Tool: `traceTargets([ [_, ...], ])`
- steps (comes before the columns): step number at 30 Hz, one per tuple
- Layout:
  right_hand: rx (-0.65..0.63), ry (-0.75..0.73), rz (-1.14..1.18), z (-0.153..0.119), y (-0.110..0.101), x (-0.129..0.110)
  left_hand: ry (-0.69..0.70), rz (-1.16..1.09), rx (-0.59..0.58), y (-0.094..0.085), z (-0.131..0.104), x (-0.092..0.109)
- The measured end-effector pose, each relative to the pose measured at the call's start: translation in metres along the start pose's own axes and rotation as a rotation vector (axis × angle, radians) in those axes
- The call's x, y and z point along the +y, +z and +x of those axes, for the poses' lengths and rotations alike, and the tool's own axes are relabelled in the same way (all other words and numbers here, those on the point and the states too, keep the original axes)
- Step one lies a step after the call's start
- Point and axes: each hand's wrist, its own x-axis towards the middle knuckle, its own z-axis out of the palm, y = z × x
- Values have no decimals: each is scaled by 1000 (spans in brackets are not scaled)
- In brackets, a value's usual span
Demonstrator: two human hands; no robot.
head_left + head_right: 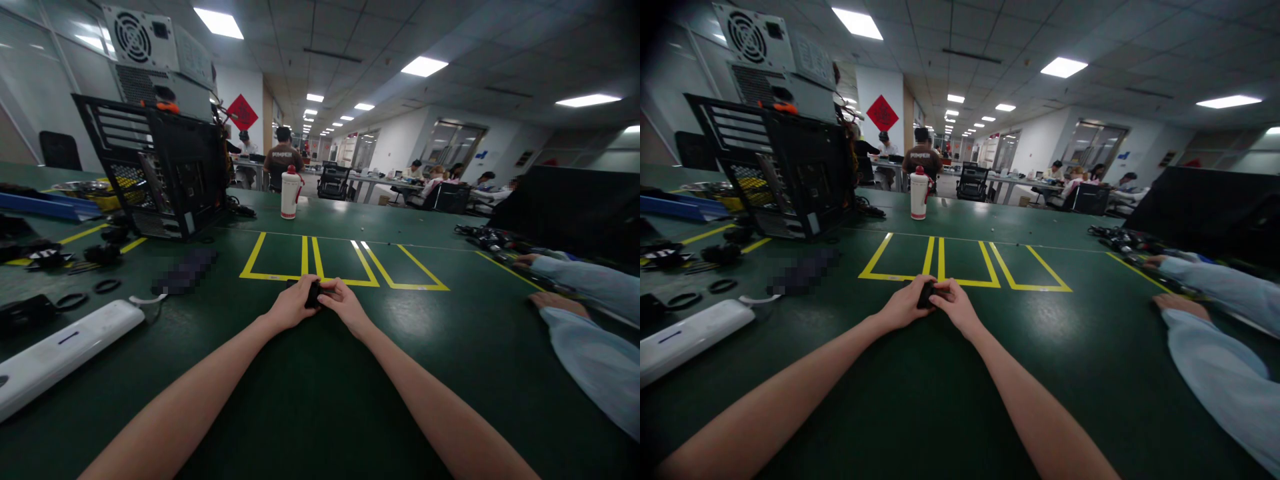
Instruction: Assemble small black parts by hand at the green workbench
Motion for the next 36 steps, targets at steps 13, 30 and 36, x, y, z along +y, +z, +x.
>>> traceTargets([
  [13, -31, -20, 28, 1, -2, 5, -12, 12, 10, 0, 0, 2],
  [30, -15, -1, 34, 0, 0, 2, -16, 16, -4, 1, 0, 0],
  [36, -44, 56, 27, 1, -3, 2, -20, -5, -18, -3, -2, 3],
])
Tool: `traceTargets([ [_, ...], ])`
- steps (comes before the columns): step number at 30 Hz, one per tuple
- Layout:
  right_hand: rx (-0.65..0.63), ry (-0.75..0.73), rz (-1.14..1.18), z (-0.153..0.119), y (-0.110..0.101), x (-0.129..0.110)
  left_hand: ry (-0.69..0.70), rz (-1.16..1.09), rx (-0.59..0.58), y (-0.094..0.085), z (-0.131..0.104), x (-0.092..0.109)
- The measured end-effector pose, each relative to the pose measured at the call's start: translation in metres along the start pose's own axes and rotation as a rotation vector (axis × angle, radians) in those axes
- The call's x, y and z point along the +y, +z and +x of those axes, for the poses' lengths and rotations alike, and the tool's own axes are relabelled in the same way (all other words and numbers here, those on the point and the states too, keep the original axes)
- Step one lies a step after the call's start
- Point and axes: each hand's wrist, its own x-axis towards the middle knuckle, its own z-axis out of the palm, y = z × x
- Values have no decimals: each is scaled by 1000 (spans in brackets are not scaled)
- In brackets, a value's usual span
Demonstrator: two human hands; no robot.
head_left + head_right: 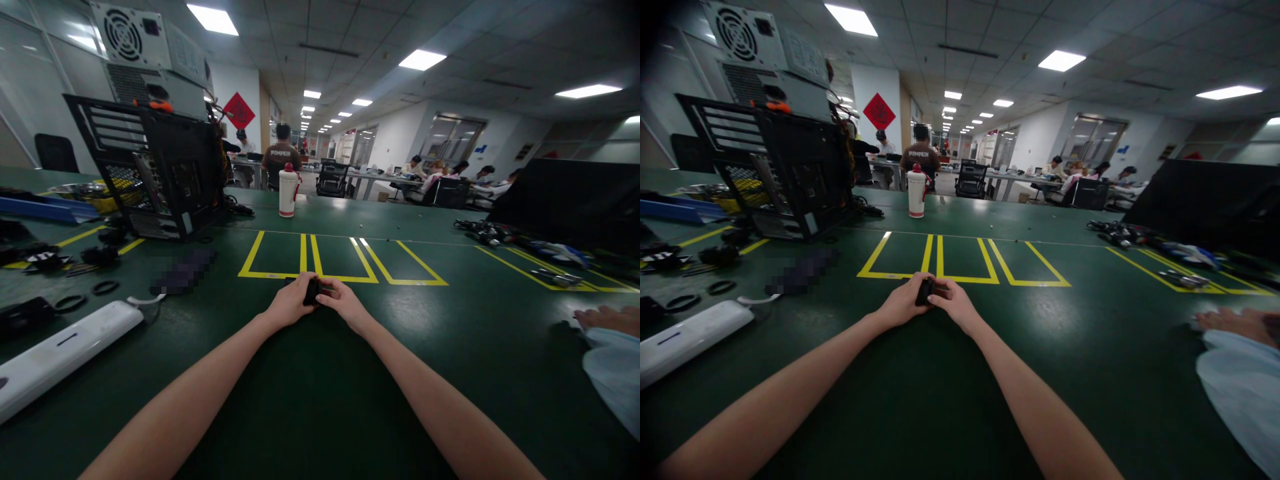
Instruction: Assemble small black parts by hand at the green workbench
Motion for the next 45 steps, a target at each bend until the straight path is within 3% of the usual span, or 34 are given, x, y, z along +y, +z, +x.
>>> traceTargets([
  [5, -39, -44, 22, -1, 1, -1, 19, 15, 14, 2, 2, -3],
  [12, 37, -64, 1, 2, 2, 1, 45, 27, 47, 6, 3, -6],
  [21, -53, -46, 9, -2, 2, -2, 41, 12, 32, 5, 2, -9],
  [27, 39, -69, -26, 0, 2, 0, 11, -8, 18, 5, 2, -7],
  [36, -53, -81, 34, 0, 0, 0, 0, 20, 15, 4, 3, -3],
  [42, 50, -74, -12, 2, 2, 0, 27, 27, 32, 4, 3, -4],
  [45, 37, -44, -11, 3, 0, 2, 18, 28, 23, 3, 2, -3],
])
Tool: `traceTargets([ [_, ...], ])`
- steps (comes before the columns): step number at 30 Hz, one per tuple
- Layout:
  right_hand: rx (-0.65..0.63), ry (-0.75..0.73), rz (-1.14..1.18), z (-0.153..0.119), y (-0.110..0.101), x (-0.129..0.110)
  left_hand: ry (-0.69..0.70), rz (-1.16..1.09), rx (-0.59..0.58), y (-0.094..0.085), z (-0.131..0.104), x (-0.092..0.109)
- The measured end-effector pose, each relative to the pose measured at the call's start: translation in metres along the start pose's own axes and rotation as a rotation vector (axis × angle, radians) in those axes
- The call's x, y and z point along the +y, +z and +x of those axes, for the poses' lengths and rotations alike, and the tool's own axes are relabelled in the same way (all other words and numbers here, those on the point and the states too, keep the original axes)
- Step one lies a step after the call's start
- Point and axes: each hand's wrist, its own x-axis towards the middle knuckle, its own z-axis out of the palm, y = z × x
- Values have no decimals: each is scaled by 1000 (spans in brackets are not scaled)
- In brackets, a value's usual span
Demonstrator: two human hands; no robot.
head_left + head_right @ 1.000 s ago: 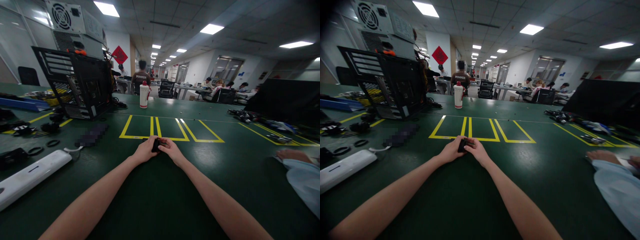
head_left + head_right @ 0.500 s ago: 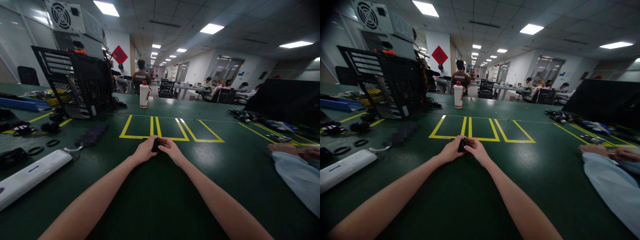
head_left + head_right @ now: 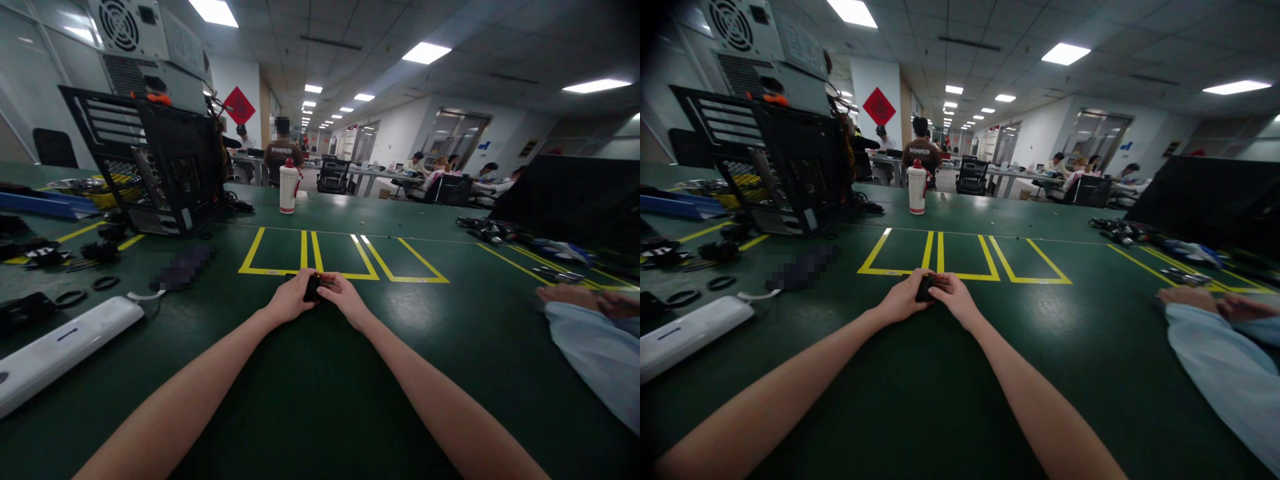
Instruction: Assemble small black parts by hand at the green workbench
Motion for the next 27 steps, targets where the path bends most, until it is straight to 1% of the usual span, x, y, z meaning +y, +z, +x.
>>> traceTargets([
  [6, -60, -49, 27, -4, 0, -2, -14, -14, -14, -1, 0, 2],
  [11, 19, -32, 7, -4, 1, -2, -20, -17, -10, 0, 1, 2],
  [13, 22, -10, 2, -3, 0, -2, -31, -15, -15, 0, 1, 2],
  [16, -12, 24, -5, -1, -2, -1, -30, -11, -15, 0, 1, 1],
  [19, -61, -2, 8, -2, -3, -1, -14, -6, -10, 1, 1, 0],
  [21, -70, -14, 16, -4, -3, -2, -9, -1, -7, 1, 1, -1],
  [27, -1, -5, -38, -3, -1, -3, -8, 2, -2, 2, 1, -1],
])
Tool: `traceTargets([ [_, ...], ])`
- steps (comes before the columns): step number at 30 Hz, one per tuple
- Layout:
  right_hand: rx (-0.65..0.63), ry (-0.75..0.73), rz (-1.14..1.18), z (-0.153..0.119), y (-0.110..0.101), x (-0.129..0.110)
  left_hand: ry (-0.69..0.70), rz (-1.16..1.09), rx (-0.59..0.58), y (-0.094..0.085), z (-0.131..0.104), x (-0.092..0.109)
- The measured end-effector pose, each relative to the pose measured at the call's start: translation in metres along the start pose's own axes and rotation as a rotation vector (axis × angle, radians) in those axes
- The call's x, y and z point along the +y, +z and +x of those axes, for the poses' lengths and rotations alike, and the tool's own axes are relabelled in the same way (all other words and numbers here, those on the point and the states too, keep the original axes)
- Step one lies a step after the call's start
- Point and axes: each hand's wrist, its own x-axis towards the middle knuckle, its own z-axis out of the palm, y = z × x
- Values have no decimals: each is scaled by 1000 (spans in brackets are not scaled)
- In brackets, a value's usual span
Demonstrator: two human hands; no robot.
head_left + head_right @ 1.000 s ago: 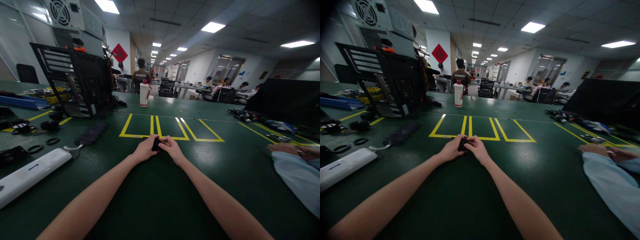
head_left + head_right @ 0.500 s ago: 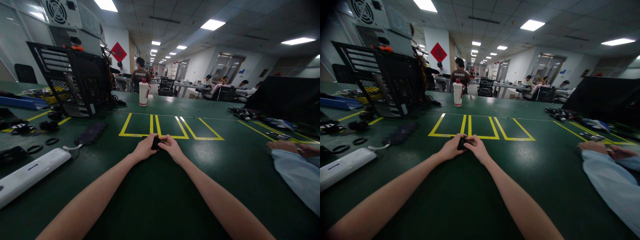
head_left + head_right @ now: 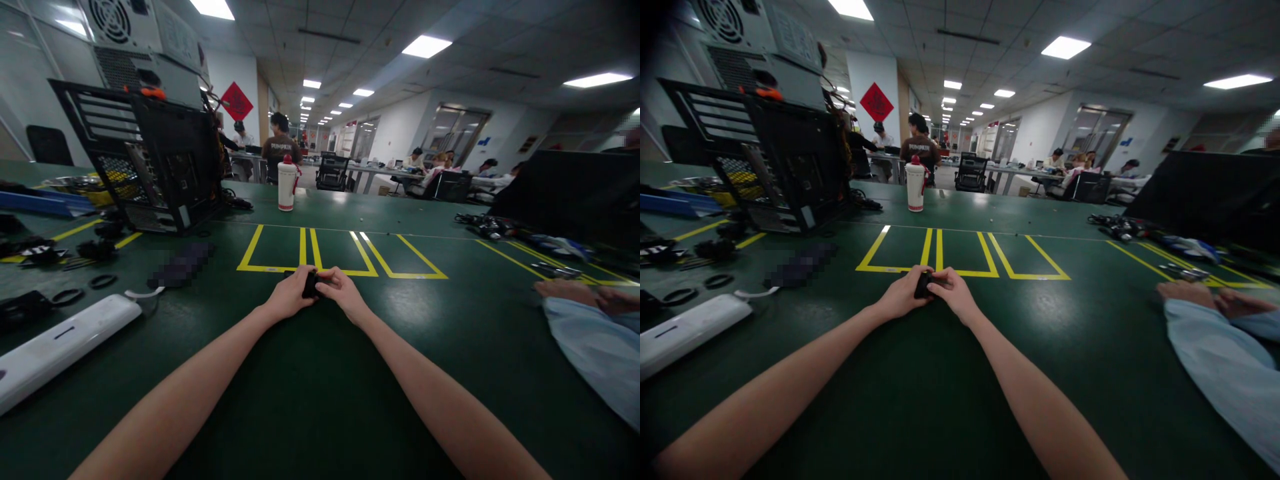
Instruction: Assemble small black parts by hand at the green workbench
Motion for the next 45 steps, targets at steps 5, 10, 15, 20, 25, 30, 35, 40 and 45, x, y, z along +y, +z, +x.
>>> traceTargets([
  [5, -31, 54, 4, 4, -4, 2, -2, -8, -13, -2, 0, 2],
  [10, -106, 22, 11, 0, -5, -2, -50, -13, -54, -7, 0, 7],
  [15, -45, 7, -4, 0, -3, -3, -53, -30, -49, -6, 0, 7],
  [20, -71, 26, -37, 6, -6, 3, -42, -26, -44, -5, 0, 6],
  [25, -84, -18, -29, 5, -9, 9, -76, -8, -50, -6, 1, 7],
  [30, -95, -39, -69, 6, -10, 15, -79, -15, -57, -5, 2, 6],
  [35, 43, -11, -342, 7, -19, 21, -138, -14, -64, -4, 9, -6],
  [40, 77, 14, -503, 2, -26, 18, -265, -38, -141, -7, 15, -22],
  [45, 81, 17, -578, -2, -24, 13, -255, -55, -145, -8, 15, -24],
])
